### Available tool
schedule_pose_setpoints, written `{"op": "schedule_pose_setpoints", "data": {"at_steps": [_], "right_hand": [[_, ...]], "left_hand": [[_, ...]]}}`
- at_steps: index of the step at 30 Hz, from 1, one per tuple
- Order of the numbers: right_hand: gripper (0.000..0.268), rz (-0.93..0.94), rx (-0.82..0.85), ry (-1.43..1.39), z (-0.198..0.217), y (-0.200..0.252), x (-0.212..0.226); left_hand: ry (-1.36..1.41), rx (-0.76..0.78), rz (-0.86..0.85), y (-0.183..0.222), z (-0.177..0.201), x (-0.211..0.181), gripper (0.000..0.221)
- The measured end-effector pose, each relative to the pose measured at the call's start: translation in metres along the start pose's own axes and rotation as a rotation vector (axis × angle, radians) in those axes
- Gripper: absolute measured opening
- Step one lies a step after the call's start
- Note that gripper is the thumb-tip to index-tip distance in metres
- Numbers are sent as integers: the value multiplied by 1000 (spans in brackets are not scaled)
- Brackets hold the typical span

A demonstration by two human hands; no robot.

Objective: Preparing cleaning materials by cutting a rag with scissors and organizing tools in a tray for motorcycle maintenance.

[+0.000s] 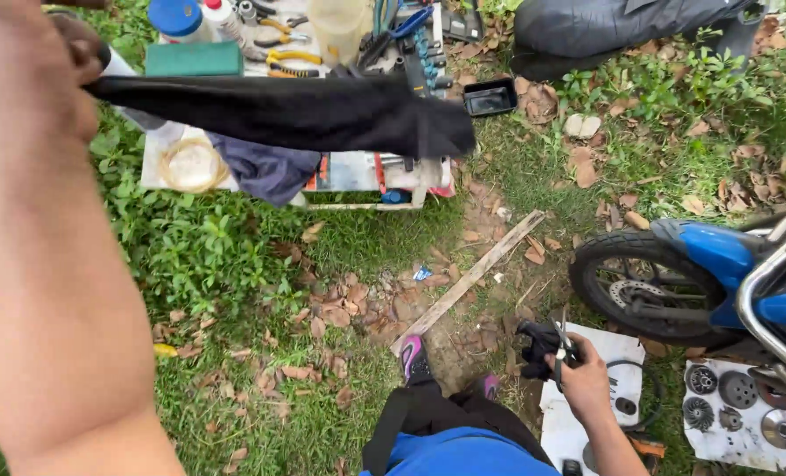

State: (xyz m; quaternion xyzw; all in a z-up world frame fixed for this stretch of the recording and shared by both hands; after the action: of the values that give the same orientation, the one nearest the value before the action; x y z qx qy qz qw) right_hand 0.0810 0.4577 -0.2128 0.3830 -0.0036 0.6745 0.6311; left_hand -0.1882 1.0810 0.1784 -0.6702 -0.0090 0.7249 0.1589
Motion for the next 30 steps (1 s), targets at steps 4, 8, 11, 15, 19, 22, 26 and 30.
{"op": "schedule_pose_setpoints", "data": {"at_steps": [4, 8, 11, 15, 19, 22, 26, 30], "right_hand": [[59, -134, -31, 26, 10, -2, 2], [61, -141, -60, -18, 10, -13, -4], [57, -137, -28, -39, 14, -14, 24], [61, -95, -65, -7, 1, -40, 12], [54, -124, 3, 59, 0, -36, 32], [52, -86, 6, 122, -2, -41, 36], [49, -81, 23, 147, -4, -40, 53], [50, -123, 61, 115, -1, -32, 74]], "left_hand": [[-882, 298, 10, -21, 1, 50, 54], [-1598, 655, 505, -35, -7, 139, 95], [-690, 470, 661, -25, -10, 135, 32], [310, 200, 662, -36, 22, 198, 35], [1246, -114, 334, -26, 31, 165, 59], [1221, -172, -62, -46, 54, 179, 55], [251, -430, -588, -54, 55, 256, 62], [-522, -108, -753, -25, -36, 295, 21]]}}
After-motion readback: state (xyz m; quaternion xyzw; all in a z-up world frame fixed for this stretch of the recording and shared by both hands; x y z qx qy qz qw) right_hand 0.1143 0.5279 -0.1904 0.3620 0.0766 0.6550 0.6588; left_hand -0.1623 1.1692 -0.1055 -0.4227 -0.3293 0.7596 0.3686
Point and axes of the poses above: each hand's wrist, its own y-axis away from the middle knuckle, its own z-axis out of the back of the hand, x = y × z, the point moved 1 cm from there along -y, towards the middle knuckle, and after that the axes turned 13 degrees about y, right-handed, at the moved point
